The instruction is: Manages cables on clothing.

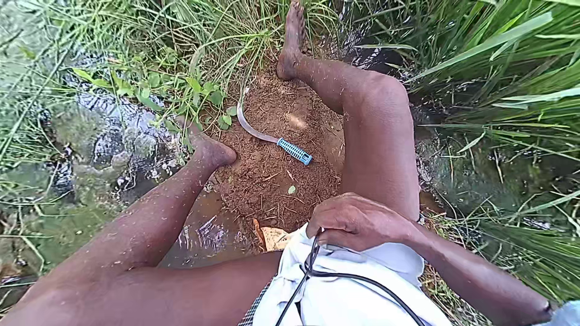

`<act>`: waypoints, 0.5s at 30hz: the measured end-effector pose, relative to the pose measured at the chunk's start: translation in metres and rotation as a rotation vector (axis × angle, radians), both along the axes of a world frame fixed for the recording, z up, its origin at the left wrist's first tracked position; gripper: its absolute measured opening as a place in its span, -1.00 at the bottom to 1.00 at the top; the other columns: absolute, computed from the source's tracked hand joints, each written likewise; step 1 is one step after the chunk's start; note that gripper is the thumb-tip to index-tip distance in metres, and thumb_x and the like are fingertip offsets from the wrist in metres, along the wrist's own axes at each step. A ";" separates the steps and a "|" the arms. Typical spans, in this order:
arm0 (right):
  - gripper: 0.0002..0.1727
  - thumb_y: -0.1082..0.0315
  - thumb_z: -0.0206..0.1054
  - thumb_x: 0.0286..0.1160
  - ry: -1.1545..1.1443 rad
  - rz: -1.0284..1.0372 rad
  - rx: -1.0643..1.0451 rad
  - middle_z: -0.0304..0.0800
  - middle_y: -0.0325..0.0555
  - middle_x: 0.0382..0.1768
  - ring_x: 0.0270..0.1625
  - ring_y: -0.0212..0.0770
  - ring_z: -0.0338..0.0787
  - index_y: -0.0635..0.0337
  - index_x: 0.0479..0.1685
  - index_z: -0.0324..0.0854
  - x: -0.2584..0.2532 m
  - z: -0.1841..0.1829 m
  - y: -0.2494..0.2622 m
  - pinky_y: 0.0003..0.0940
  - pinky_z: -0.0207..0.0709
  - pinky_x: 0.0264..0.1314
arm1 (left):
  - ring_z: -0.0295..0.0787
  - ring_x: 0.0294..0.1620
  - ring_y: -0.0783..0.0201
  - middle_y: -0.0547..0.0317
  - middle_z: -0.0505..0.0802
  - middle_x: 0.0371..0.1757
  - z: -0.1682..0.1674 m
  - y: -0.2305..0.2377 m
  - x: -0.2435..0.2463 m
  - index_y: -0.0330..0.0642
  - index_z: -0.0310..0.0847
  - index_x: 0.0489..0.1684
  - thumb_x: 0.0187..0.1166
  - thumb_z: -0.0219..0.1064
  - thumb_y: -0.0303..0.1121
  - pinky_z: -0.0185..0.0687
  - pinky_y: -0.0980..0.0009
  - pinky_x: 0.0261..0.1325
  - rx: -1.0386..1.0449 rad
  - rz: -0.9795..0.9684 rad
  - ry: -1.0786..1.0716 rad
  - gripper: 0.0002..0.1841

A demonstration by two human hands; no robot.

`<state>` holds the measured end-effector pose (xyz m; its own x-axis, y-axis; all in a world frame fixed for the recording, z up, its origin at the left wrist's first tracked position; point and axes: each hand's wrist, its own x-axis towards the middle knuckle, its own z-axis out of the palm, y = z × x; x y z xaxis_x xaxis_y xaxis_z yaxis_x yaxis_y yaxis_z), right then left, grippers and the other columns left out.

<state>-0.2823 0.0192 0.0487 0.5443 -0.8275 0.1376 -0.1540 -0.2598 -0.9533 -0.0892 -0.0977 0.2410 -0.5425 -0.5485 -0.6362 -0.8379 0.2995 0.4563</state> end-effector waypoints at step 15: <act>-0.73 0.33 0.14 0.76 0.030 -0.101 -0.029 0.75 -0.02 -0.30 -0.21 -0.22 0.73 0.27 0.02 0.75 -0.012 0.002 0.000 -0.37 0.57 -0.12 | 0.74 0.17 -0.27 -0.60 0.75 0.12 -0.031 0.007 0.051 -0.70 0.62 0.01 0.29 0.44 -0.28 0.60 0.03 0.32 0.106 -0.066 0.661 -0.48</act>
<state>-0.2947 0.0194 0.0508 0.4628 -0.8741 0.1475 -0.2090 -0.2693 -0.9401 -0.0383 -0.0904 0.2102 -0.8669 -0.4534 -0.2073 -0.3534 0.2656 0.8970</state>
